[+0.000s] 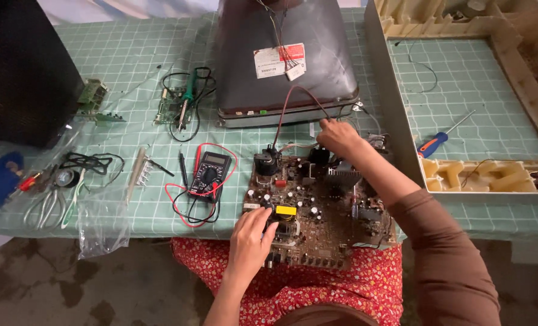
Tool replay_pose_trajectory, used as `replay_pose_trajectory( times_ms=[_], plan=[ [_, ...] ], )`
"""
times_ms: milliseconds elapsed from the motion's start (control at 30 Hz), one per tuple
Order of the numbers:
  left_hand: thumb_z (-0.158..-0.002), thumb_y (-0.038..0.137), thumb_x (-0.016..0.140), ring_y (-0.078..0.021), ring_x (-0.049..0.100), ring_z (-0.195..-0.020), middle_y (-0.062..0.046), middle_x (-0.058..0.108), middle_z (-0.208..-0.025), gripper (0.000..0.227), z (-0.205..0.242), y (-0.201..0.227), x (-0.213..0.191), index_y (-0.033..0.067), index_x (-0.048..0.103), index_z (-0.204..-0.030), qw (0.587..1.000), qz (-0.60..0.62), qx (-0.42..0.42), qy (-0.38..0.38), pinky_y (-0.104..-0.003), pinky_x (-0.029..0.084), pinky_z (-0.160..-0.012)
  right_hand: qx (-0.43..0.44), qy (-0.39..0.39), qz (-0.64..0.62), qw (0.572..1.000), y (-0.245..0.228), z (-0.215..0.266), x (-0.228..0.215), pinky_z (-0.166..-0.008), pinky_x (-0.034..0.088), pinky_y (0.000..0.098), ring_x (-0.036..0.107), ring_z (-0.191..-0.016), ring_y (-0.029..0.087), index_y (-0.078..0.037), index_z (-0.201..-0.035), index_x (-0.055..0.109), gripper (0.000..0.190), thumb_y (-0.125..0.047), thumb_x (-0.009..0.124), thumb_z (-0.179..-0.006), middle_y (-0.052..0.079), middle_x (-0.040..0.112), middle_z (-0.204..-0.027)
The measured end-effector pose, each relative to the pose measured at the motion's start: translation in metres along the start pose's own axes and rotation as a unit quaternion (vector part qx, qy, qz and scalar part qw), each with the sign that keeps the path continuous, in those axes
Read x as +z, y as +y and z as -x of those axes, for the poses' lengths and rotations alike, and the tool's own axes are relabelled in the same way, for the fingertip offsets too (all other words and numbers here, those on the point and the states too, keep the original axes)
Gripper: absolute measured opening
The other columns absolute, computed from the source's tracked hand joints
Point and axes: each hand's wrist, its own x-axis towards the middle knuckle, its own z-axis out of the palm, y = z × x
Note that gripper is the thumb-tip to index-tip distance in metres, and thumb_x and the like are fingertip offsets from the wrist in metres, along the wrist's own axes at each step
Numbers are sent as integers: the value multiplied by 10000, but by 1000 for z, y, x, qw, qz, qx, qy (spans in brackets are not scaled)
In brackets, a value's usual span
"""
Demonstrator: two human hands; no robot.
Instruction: The person is repairing an electronic circuit board while sitting on the floor. They use a multimeter to test components and a screwdriver to adjust parts on the board. The workspace includes a green cutting mat, a soldering iron, and various tools.
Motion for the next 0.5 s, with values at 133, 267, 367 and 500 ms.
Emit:
replay_pose_trajectory(
  times_ms=[133, 267, 367, 500],
  plan=[
    [-841, 148, 755, -285, 692, -1056, -156, 730, -1153, 352, 1, -4, 2, -2, 705, -1155, 1000, -13, -1, -9, -391, 577, -916, 42, -105, -114, 987, 7, 4, -30, -789, 671, 365, 749, -809, 226, -351, -1444, 571, 577, -70, 638, -945, 87, 742, -1124],
    [-835, 140, 748, -295, 684, -1006, -139, 722, -1130, 349, -2, 0, -3, -7, 691, -1147, 1000, 1, 4, 6, -400, 555, -882, 66, -55, -319, 944, 13, 26, -57, -740, 586, 408, 712, -809, 286, -130, -1124, 732, 352, -114, 752, -773, 77, 777, -974],
    [-834, 137, 750, -297, 694, -1015, -143, 726, -1135, 354, 0, 1, 2, -10, 691, -1150, 1000, 5, 8, -4, -401, 562, -888, 36, -44, -355, 933, 24, 28, -33, -688, 547, 358, 622, -674, 220, -109, -991, 782, 187, -200, 746, -831, 40, 766, -827],
    [-831, 145, 746, -299, 689, -1005, -135, 719, -1146, 366, 1, 4, 6, 7, 682, -1164, 1000, 11, 7, -16, -400, 549, -885, 50, 27, -326, 944, 17, 29, -18, -661, 582, 364, 719, -632, 235, -143, -943, 826, 144, -204, 761, -830, 38, 795, -834]
  ],
)
